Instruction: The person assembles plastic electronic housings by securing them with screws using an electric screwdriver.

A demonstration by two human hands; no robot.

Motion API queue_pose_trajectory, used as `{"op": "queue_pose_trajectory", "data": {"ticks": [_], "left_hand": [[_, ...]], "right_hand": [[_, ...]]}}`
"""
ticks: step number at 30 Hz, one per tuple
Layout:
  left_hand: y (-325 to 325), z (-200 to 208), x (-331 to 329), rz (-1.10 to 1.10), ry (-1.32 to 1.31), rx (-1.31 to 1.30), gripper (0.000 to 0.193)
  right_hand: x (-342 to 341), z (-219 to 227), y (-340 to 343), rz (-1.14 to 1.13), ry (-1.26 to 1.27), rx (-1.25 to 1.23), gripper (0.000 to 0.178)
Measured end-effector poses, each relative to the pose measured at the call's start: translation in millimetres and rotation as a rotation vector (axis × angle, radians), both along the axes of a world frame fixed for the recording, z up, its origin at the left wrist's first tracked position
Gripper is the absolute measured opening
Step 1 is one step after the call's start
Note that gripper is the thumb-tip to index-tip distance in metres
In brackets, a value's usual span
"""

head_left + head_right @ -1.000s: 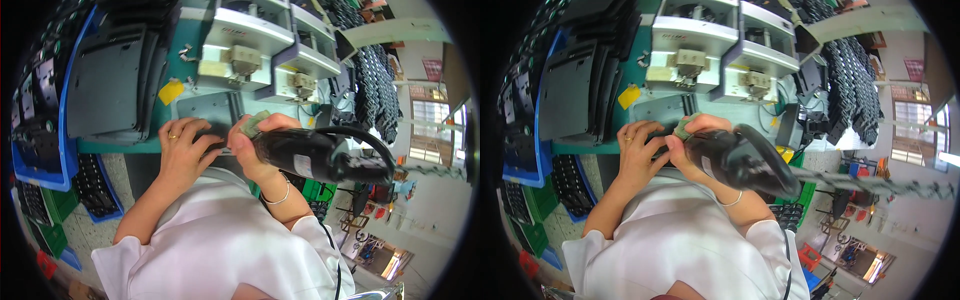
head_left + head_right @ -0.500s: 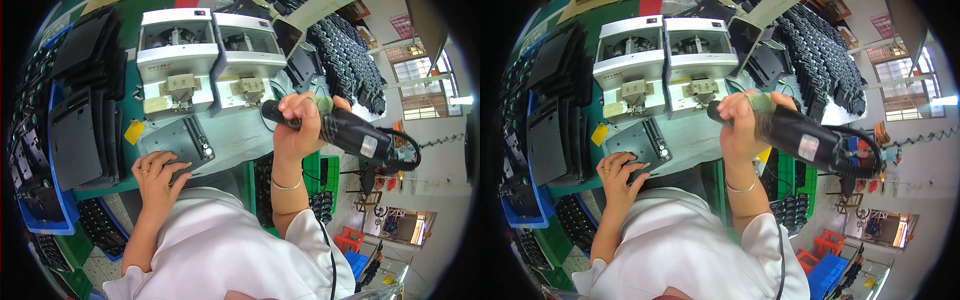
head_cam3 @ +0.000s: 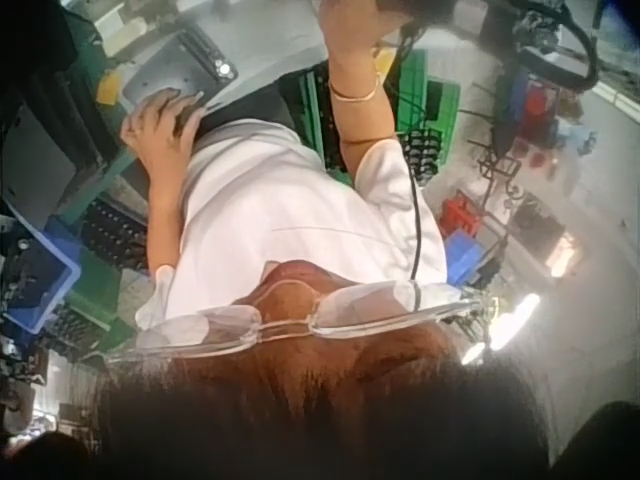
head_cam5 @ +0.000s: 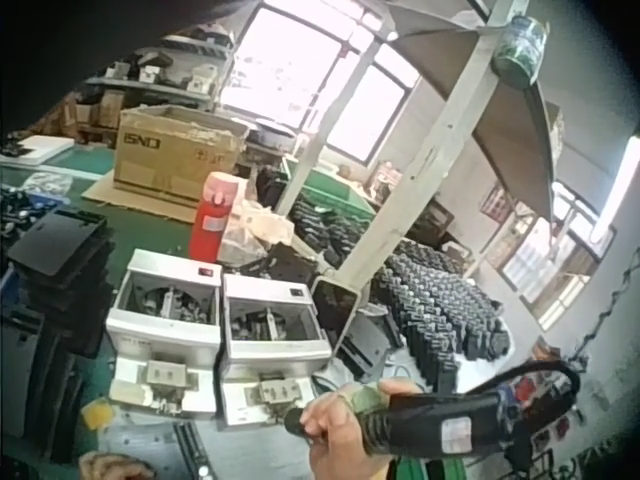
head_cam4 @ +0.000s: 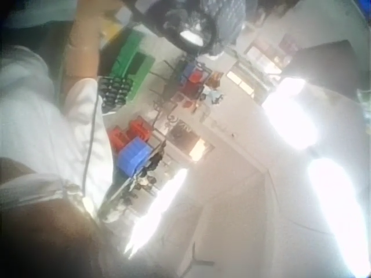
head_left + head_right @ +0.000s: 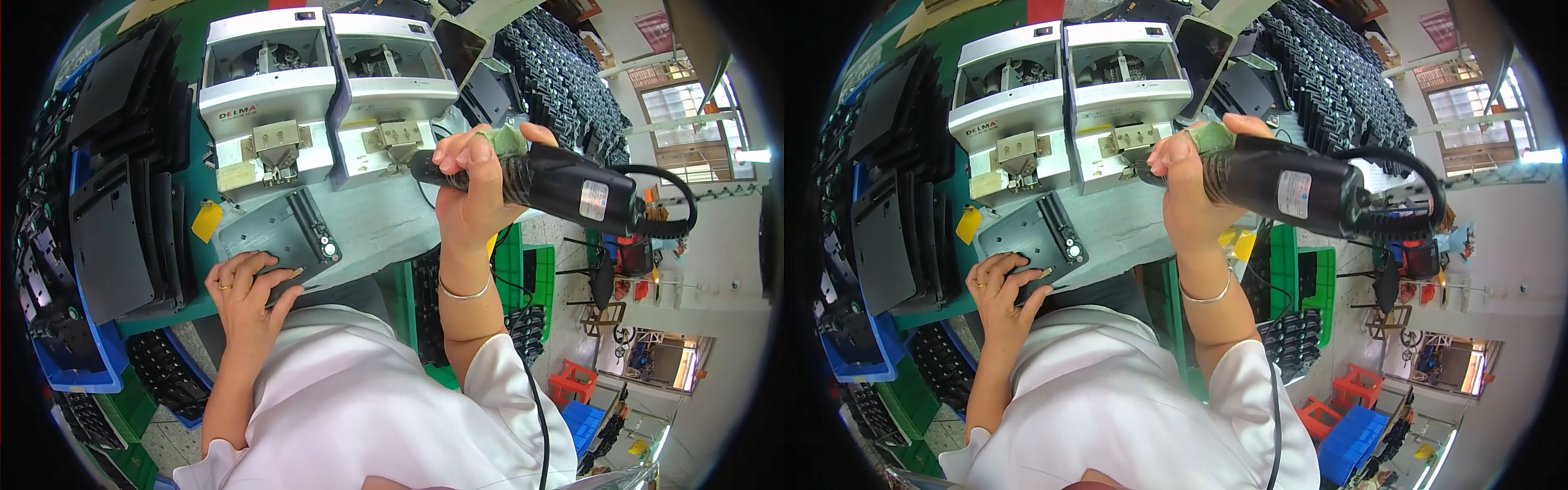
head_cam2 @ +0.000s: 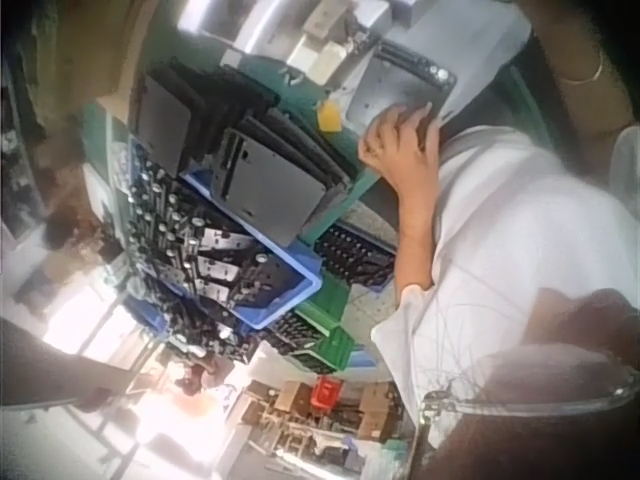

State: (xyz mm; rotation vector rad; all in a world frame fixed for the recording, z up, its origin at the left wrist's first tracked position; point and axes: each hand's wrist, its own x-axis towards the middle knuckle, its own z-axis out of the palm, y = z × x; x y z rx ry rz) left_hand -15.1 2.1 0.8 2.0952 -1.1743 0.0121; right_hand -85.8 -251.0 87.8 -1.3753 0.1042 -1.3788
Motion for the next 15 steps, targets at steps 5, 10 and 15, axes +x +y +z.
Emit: {"op": "queue_pose_trajectory", "data": {"ticks": [5, 10, 15], "left_hand": [[1, 1, 0, -0.008, -0.011, -0.006, 0.027], [4, 4, 0, -0.029, -0.003, 0.025, 0.031], [4, 2, 1, -0.005, 0.021, 0.045, 0.031]], "right_hand": [[5, 10, -15, 0.195, 0.153, -0.087, 0.047], [16, 24, -16, 0.239, 0.316, -0.031, 0.042], [4, 21, -1, 0.311, 0.112, 0.017, 0.042]]}}
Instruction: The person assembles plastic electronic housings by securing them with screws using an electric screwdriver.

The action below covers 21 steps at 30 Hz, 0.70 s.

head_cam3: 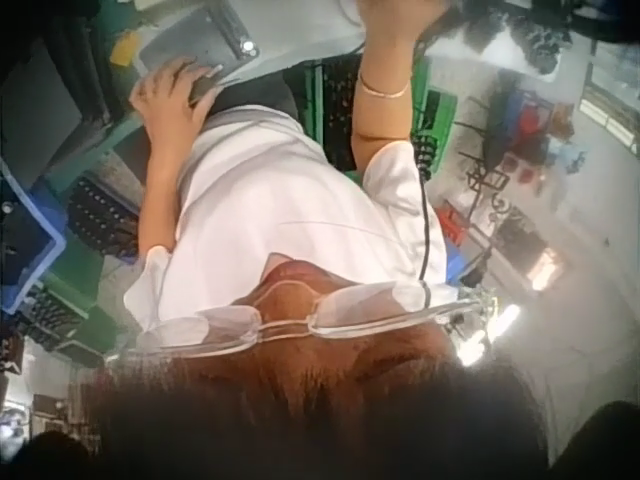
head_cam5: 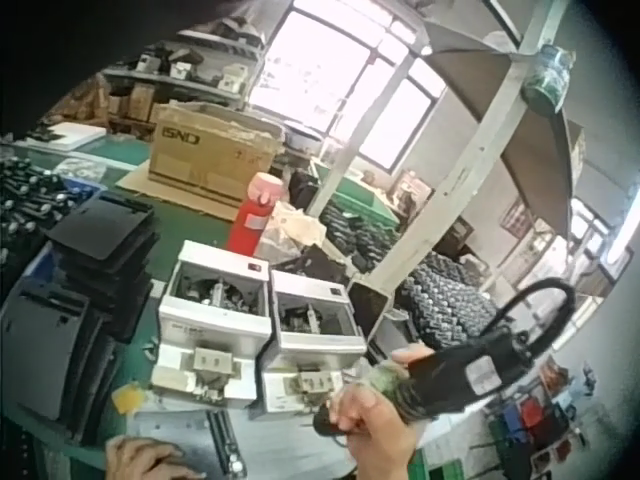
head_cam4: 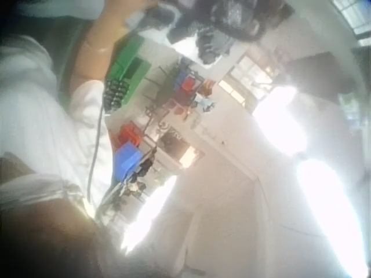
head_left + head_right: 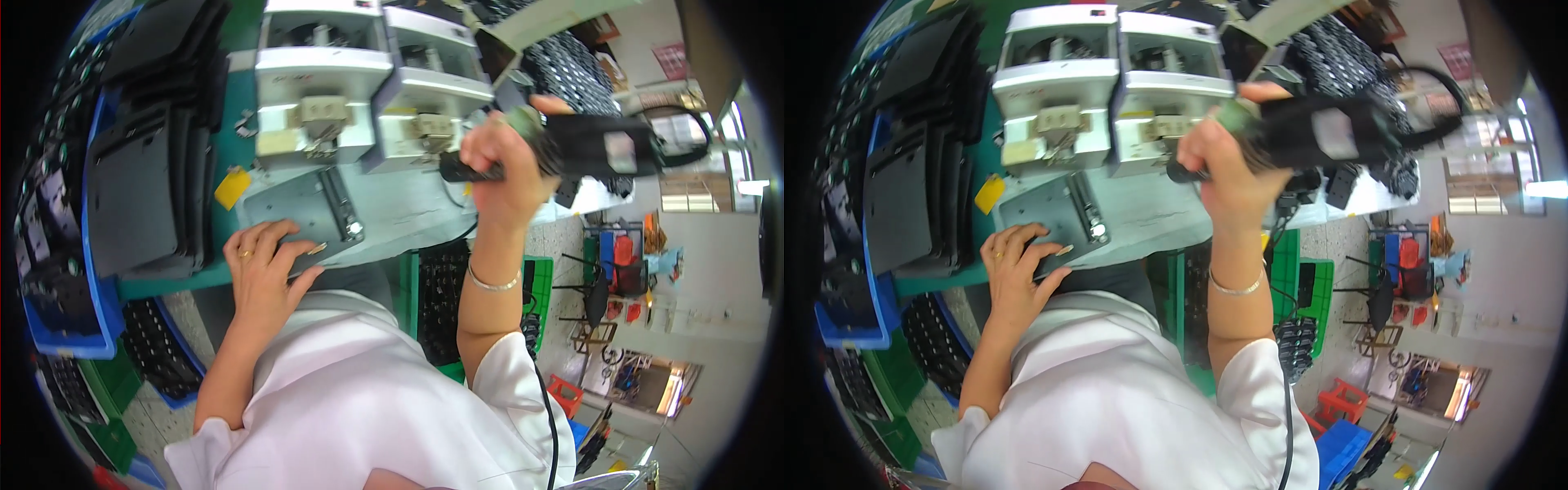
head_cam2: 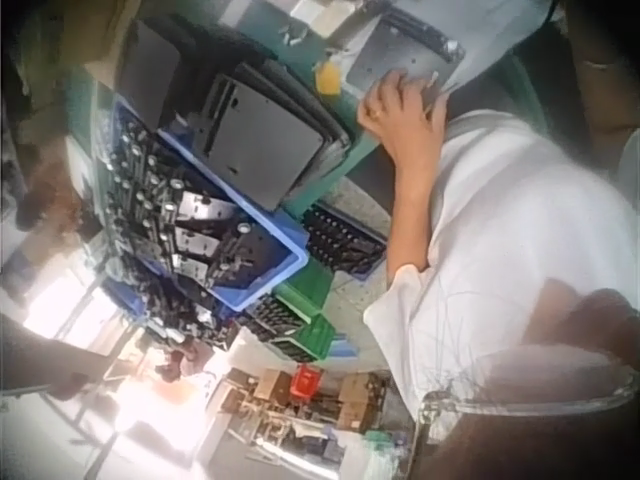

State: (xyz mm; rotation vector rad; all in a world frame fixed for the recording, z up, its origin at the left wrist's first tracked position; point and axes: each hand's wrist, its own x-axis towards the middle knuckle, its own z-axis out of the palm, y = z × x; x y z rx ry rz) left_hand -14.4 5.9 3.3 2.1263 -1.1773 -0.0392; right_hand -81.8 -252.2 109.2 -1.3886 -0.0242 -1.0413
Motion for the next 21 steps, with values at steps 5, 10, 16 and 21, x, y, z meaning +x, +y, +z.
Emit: {"op": "queue_pose_trajectory", "data": {"ticks": [5, 10, 16, 21], "left_hand": [[3, 1, 3, -0.024, 0.085, -0.006, 0.030], [4, 0, 4, -0.028, 0.130, -0.019, 0.028], [6, -4, 5, -0.027, 0.138, -0.039, 0.028], [6, -6, 5, -0.026, 0.130, -0.050, 0.030]], "right_hand": [[-4, -19, 73, 0.306, 0.008, 0.239, 0.047], [-3, -52, 109, 0.316, 0.150, 0.081, 0.046], [2, -68, 113, 0.324, 0.116, -0.024, 0.046], [4, -73, 112, 0.326, 0.125, -0.074, 0.047]]}}
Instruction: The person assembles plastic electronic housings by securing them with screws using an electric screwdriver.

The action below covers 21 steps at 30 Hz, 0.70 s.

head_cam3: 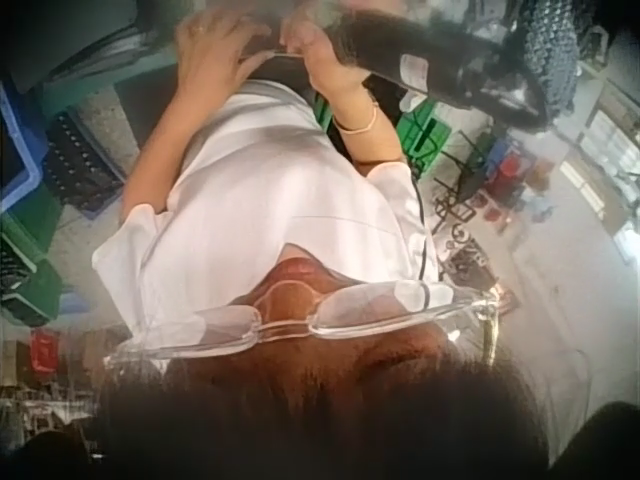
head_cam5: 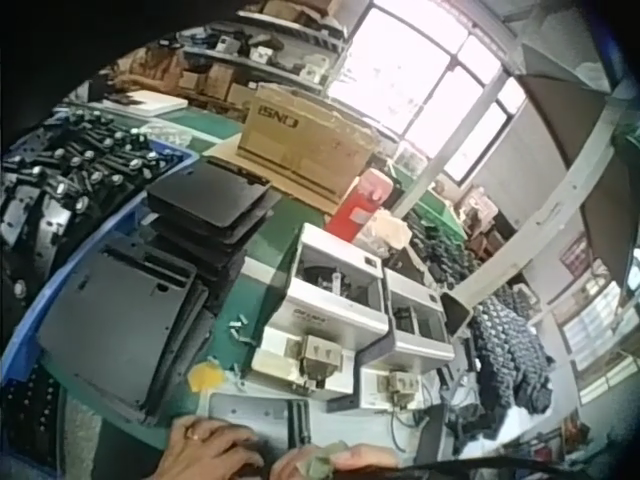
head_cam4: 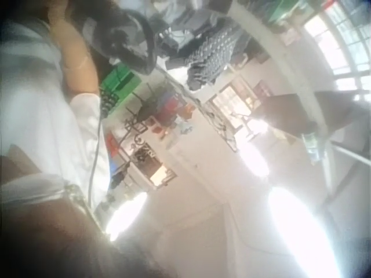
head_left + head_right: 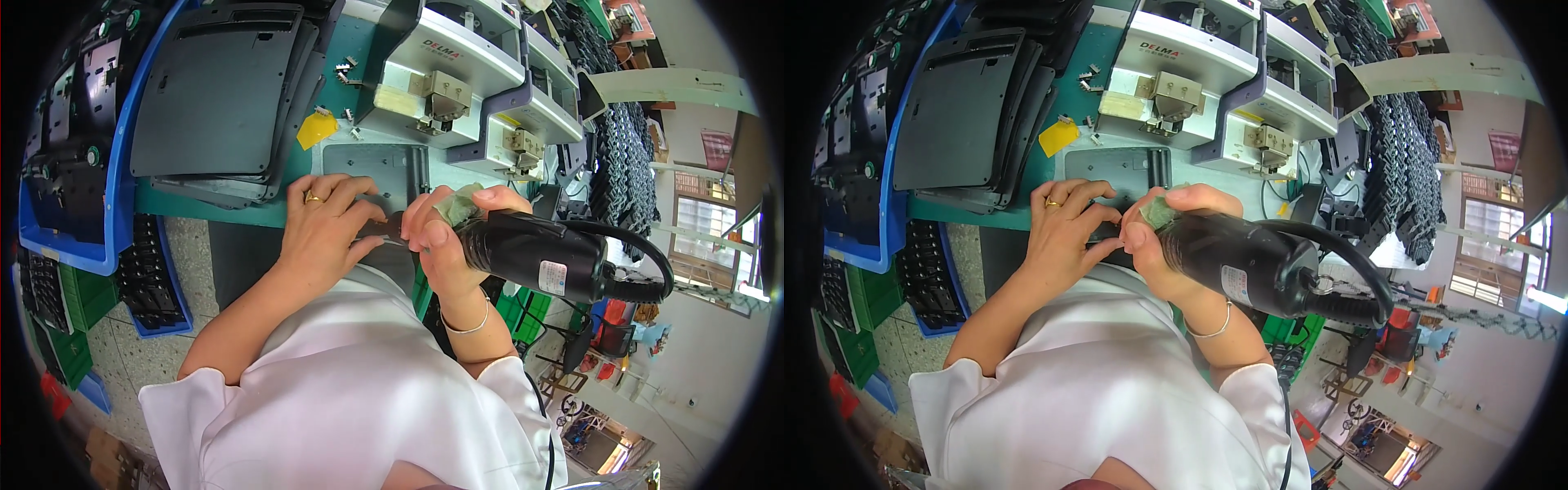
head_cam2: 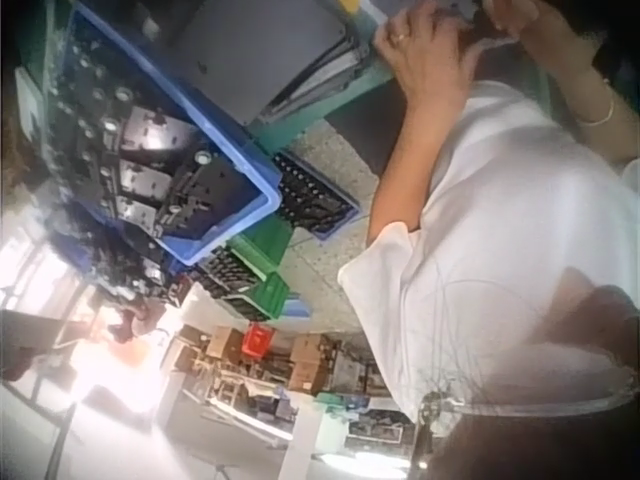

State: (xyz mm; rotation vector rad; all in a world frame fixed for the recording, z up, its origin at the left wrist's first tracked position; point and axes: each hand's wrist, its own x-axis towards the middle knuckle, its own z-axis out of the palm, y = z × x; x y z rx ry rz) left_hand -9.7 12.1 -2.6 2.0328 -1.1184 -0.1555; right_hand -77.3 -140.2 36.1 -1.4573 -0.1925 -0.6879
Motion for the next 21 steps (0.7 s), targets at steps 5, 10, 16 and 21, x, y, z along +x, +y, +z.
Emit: {"op": "queue_pose_trajectory", "data": {"ticks": [5, 10, 16, 21], "left_hand": [[2, -3, 1, 0.002, -0.009, -0.009, 0.031], [2, -2, 3, -0.004, -0.020, -0.006, 0.038], [6, 6, 7, -0.016, 0.020, -0.009, 0.051], [6, 12, 17, -0.003, -0.023, 0.108, 0.066]], "right_hand": [[3, 6, 8, -0.029, 0.070, -0.041, 0.045], [2, 6, 17, -0.087, 0.094, 0.014, 0.043], [5, 1, 24, -0.227, 0.119, -0.027, 0.043], [1, -2, 21, -0.312, 0.126, -0.157, 0.042]]}}
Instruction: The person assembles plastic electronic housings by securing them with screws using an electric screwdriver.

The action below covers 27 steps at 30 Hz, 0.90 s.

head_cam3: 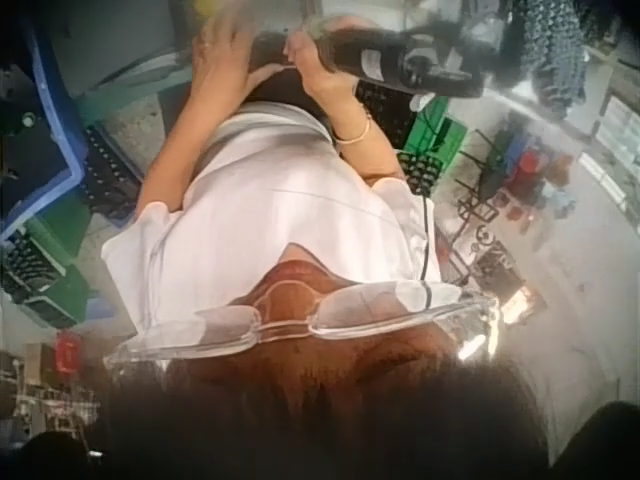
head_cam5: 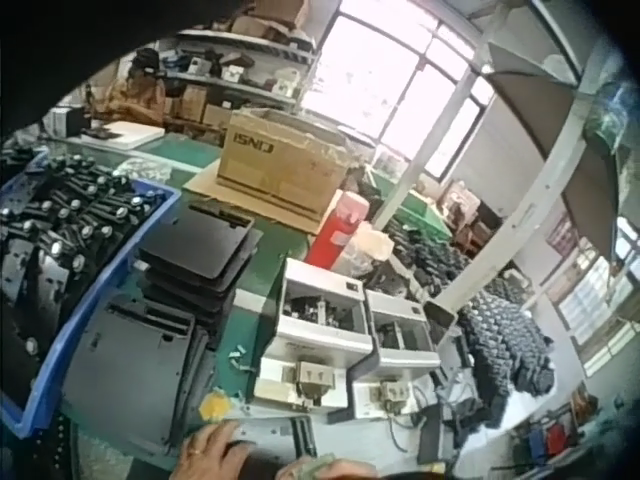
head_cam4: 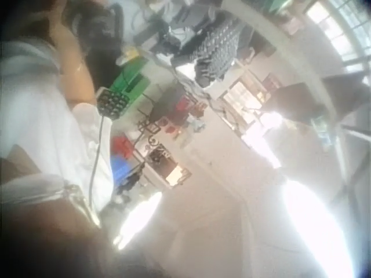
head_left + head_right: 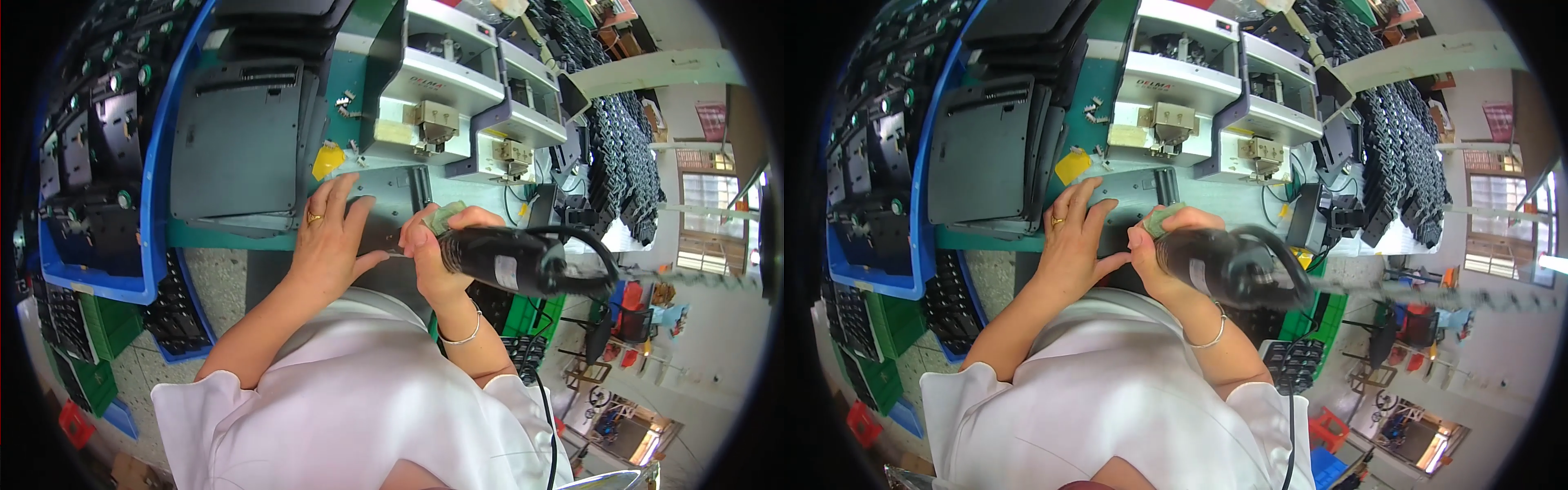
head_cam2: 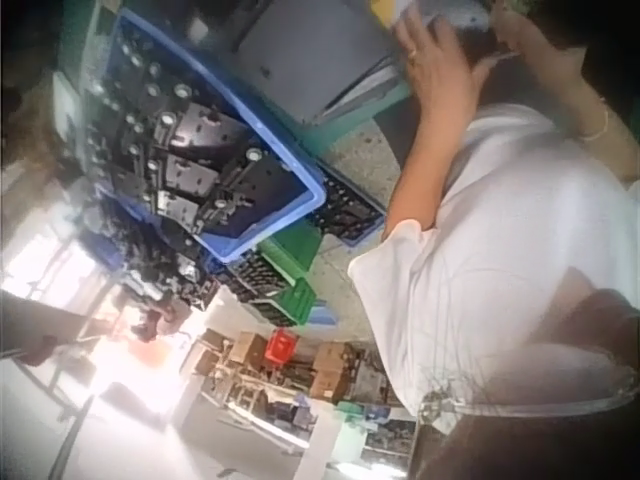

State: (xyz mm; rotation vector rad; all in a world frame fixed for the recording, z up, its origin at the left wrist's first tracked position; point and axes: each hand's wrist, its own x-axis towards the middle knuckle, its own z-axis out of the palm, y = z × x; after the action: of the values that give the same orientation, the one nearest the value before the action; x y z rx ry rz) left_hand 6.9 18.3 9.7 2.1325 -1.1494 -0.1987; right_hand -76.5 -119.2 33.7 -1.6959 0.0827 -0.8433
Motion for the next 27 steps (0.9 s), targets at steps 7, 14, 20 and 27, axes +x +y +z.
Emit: {"op": "queue_pose_trajectory", "data": {"ticks": [7, 14, 20, 27], "left_hand": [[3, 9, 5, -0.009, -0.038, 0.108, 0.081], [13, 24, -13, 0.000, -0.172, 0.021, 0.080], [61, 106, -35, 0.137, -0.268, -0.178, 0.090], [77, 128, 14, 0.712, -0.455, -0.088, 0.081]], "right_hand": [[-19, 39, -10, -0.048, -0.275, 0.459, 0.033], [-55, 67, -72, -0.040, -0.527, 0.638, 0.031], [-57, 72, -104, 0.033, -0.657, 0.732, 0.033], [-12, 68, -67, 0.209, -0.261, 0.761, 0.046]]}}
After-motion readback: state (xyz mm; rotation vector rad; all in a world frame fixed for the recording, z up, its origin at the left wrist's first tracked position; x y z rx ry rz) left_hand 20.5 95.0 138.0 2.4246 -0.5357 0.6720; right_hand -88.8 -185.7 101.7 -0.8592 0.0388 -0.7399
